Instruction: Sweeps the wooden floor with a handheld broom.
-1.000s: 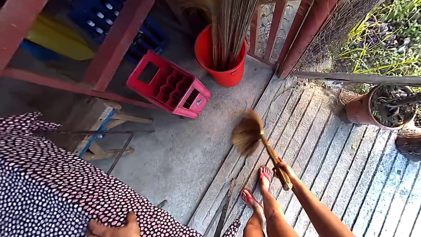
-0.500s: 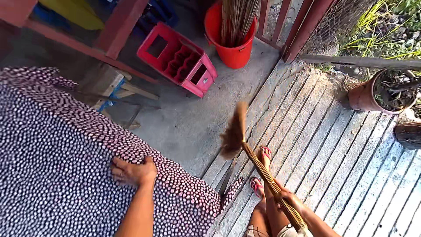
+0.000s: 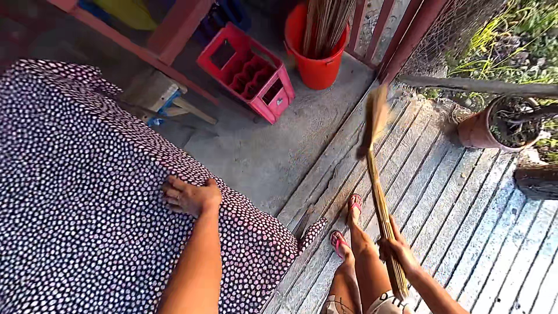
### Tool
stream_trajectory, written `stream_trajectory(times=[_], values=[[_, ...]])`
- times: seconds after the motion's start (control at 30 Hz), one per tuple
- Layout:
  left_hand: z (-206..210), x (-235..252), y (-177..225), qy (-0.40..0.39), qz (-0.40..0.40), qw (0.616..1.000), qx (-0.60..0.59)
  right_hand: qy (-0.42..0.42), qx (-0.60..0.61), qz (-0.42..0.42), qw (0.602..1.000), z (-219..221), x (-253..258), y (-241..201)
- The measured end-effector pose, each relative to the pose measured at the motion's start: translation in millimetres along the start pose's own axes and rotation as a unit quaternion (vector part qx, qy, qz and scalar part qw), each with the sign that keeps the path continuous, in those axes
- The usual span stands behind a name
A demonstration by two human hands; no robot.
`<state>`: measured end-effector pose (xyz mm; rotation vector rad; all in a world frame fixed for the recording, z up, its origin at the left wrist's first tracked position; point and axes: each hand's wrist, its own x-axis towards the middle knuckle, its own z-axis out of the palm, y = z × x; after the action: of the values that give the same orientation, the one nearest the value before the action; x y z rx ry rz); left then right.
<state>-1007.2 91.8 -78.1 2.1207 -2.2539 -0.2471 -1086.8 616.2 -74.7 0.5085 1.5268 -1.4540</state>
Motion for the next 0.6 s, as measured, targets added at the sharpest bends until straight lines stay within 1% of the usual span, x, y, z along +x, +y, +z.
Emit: stream_trajectory(times=[0.07, 0.13, 0.2, 0.27, 0.33, 0.37, 0.4, 0.47, 0.53, 0.6], values=[[4, 3, -2, 0.001, 0.002, 1.000, 0.001, -0.063, 0.028, 0.057, 0.996, 2, -23, -1], [6, 4, -1, -0.001, 0.003, 1.000, 0.010, -0.110, 0.047, 0.109, 0.987, 8, -14, 4], [3, 3, 2, -0.002, -0.001, 1.000, 0.016, -0.146, 0.015, 0.133, 0.980, 10, 25, 5], [0, -1, 4, -0.005, -0.005, 1.000, 0.018, -0.156, -0.054, 0.129, 0.978, 1, 82, 2], [-2, -2, 5, -0.007, -0.007, 1.000, 0.014, -0.114, -0.118, 0.112, 0.980, -11, 140, -18], [-2, -1, 5, -0.004, -0.007, 1.000, 0.015, -0.078, -0.137, 0.099, 0.982, -19, 166, -31], [-2, -1, 6, -0.002, -0.008, 1.000, 0.019, -0.021, -0.145, 0.080, 0.986, -26, 188, -43], [-1, -2, 7, -0.001, -0.014, 1.000, 0.023, 0.078, -0.116, 0.047, 0.989, -36, 214, -75], [-2, -4, 10, -0.002, -0.019, 0.999, 0.026, 0.133, -0.097, 0.015, 0.986, -40, 212, -101], [-3, -4, 13, -0.004, -0.023, 0.999, 0.029, 0.134, -0.098, -0.005, 0.986, -47, 176, -122]])
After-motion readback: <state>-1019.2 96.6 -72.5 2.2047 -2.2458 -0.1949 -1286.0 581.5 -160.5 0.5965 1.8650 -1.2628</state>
